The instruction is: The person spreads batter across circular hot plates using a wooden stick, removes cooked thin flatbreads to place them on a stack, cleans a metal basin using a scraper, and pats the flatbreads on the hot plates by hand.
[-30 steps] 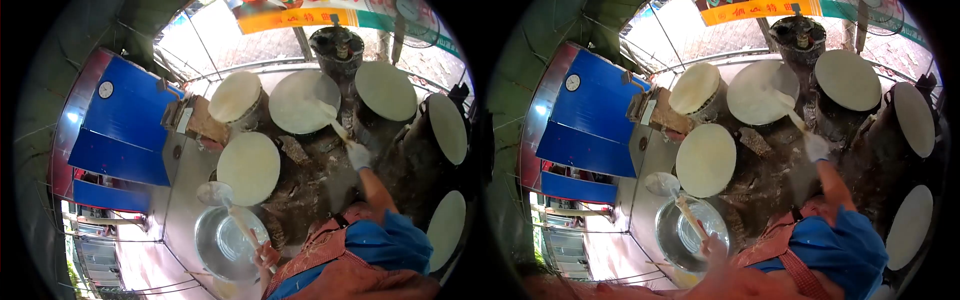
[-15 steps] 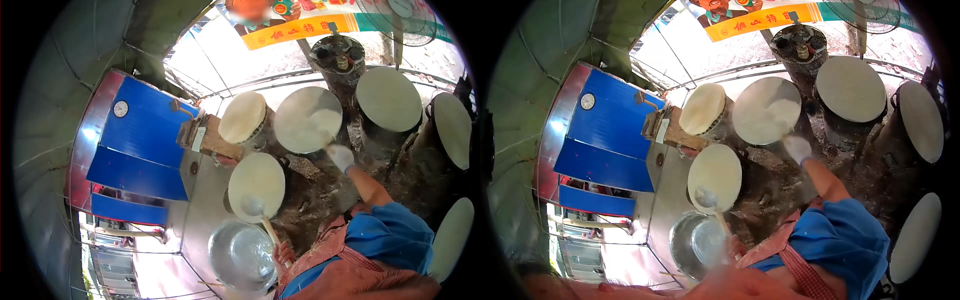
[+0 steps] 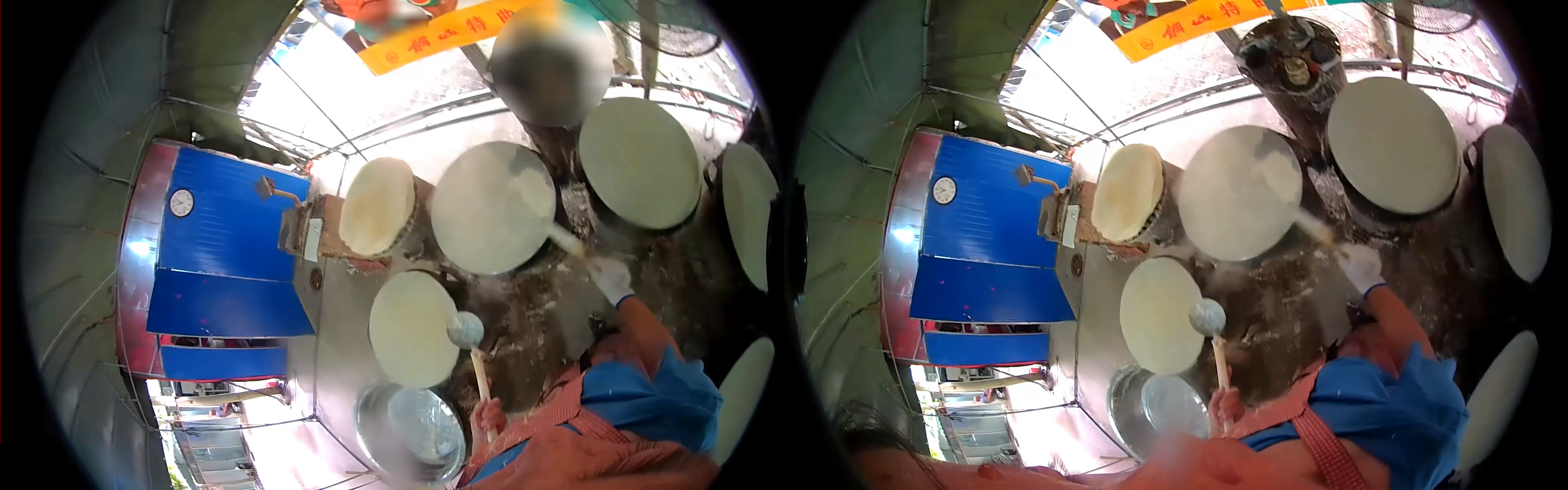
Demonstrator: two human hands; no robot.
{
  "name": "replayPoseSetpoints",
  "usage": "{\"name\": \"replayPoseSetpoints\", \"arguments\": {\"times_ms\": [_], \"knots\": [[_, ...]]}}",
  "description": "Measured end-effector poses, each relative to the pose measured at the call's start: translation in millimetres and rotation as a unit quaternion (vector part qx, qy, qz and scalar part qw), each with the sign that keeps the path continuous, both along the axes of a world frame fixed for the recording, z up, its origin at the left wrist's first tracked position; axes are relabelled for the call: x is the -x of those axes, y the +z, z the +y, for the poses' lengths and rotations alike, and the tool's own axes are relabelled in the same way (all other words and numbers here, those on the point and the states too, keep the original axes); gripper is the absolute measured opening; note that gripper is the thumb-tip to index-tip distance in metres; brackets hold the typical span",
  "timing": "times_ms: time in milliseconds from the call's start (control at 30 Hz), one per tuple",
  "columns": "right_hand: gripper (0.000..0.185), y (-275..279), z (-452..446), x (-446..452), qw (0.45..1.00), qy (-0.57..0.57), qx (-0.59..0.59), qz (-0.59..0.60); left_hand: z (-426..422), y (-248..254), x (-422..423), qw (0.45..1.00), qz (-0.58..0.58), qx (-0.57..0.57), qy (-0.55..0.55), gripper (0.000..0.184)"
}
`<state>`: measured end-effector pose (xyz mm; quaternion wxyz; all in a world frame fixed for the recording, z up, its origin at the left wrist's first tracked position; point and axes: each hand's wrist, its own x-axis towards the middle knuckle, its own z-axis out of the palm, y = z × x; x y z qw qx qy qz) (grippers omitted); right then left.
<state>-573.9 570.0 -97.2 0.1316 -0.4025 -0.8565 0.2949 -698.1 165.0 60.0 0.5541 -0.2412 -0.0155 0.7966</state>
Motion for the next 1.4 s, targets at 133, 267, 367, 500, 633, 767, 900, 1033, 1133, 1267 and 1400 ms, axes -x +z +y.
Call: {"name": "replayPoseSetpoints", "arguments": {"times_ms": [133, 267, 367, 500, 633, 767, 900, 1033, 1133, 1267, 1400], "knots": [[0.037, 73.3, 109.3, 124.3, 0.992, -0.081, 0.015, 0.094, 16.2, 19.9, -17.1, 0.998, -0.017, 0.058, -0.008, 0.037], [0.040, 70.0, 164.4, 162.0, 0.987, -0.017, 0.018, 0.159, -15.1, 7.2, -26.4, 0.994, 0.042, 0.082, -0.066, 0.013], [0.038, 70.5, 80.9, 130.3, 0.919, -0.121, 0.289, 0.239, 6.7, 15.3, -12.7, 0.997, -0.002, 0.036, -0.067, 0.020], [0.037, 62.6, 35.4, 135.0, 0.975, -0.021, 0.029, 0.221, 9.9, 25.0, 7.5, 0.992, -0.087, 0.050, -0.070, 0.016], [0.028, 78.8, 56.9, 78.8, 0.835, -0.134, 0.387, 0.367, -31.2, 18.5, -0.3, 0.996, -0.010, 0.086, -0.029, 0.032], [0.032, 40.1, -24.5, 104.8, 0.783, -0.146, 0.494, 0.347, -40.2, 2.8, 18.7, 0.997, -0.035, 0.071, -0.025, 0.038], [0.034, 96.7, 25.6, 72.8, 0.951, -0.062, 0.225, 0.203, -67.5, -19.7, 35.5, 0.996, -0.019, 0.086, -0.031, 0.031], [0.028, 79.0, 104.1, 113.8, 0.988, -0.139, -0.017, 0.070, -51.2, -6.6, 41.6, 0.998, -0.007, 0.040, -0.048, 0.025], [0.028, 82.0, 84.5, 131.1, 0.990, 0.057, -0.128, 0.011, -40.3, -21.3, 64.5, 0.989, -0.047, -0.047, -0.130, 0.018], [0.028, 107.2, 106.8, 98.9, 0.976, 0.109, -0.173, -0.074, 3.1, -19.2, 96.6, 0.996, -0.062, 0.005, -0.066, 0.025], [0.023, 79.9, 85.9, 81.4, 0.988, 0.024, -0.154, -0.005, 71.1, -15.9, 141.5, 0.997, -0.033, 0.020, -0.069, 0.032]]}}
